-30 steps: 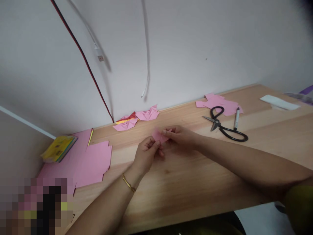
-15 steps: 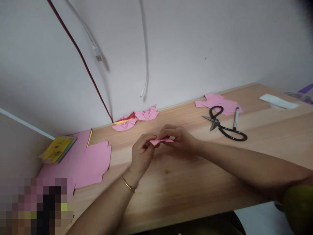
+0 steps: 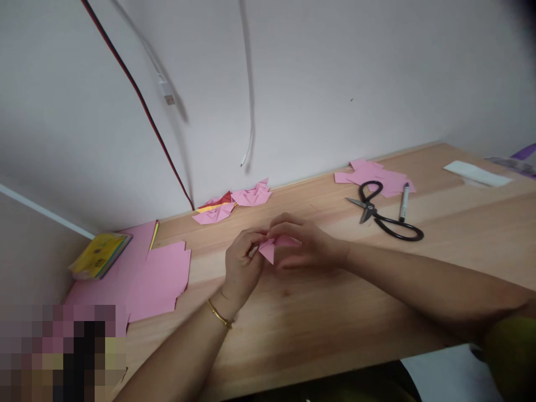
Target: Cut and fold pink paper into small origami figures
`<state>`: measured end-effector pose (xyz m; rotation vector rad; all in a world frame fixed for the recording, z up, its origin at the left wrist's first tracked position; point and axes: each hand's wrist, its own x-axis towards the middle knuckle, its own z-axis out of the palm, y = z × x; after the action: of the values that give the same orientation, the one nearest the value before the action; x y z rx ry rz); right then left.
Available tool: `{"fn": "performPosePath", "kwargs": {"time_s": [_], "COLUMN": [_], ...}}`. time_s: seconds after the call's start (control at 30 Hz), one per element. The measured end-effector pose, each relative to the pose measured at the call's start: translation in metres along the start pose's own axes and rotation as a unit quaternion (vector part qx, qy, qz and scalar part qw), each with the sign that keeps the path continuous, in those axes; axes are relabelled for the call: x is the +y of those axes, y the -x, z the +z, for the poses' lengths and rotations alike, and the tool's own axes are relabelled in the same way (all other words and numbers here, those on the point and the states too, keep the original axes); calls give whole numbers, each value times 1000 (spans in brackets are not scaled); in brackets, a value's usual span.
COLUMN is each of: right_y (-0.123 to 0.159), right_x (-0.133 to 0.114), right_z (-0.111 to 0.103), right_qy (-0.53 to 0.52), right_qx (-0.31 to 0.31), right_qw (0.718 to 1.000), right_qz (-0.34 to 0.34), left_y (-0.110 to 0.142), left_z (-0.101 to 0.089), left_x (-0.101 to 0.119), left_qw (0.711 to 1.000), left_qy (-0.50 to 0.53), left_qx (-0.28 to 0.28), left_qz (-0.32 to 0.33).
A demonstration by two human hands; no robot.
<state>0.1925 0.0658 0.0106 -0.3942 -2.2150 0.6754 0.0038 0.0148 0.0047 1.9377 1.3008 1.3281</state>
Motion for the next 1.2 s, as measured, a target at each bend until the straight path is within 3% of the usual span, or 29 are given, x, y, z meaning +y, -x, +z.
{"fn": "performPosePath", "kwargs": {"time_s": [0.1, 0.2, 0.33, 0.47, 0.6, 0.87, 1.2], "right_y": [-3, -5, -7, -6, -5, -5, -5], "right_x": [-5, -8, -5, 1, 6, 7, 8], "right_z": [-6, -10, -10, -8, -7, -9, -10], "right_qy": [-12, -6, -25, -11, 69, 246, 258], "right_qx": [19, 56, 43, 12, 8, -15, -56], "right_qw": [1000, 996, 993, 998, 997, 966, 962], "right_qz": [7, 66, 103, 63, 18, -80, -70], "left_y": [-1, -2, -2, -2, -3, -4, -3], "left_z": [0, 0, -1, -1, -1, 0, 1], "left_x": [0, 0, 0, -1, -1, 2, 0], "left_qw": [1000, 999, 999, 998, 998, 998, 994], "left_qy": [-15, -31, -46, -56, -52, -38, -64], "left_qx": [-7, -10, -21, -24, -30, -55, -83], "left_qz": [-13, -5, 0, -5, -7, -23, 7]}}
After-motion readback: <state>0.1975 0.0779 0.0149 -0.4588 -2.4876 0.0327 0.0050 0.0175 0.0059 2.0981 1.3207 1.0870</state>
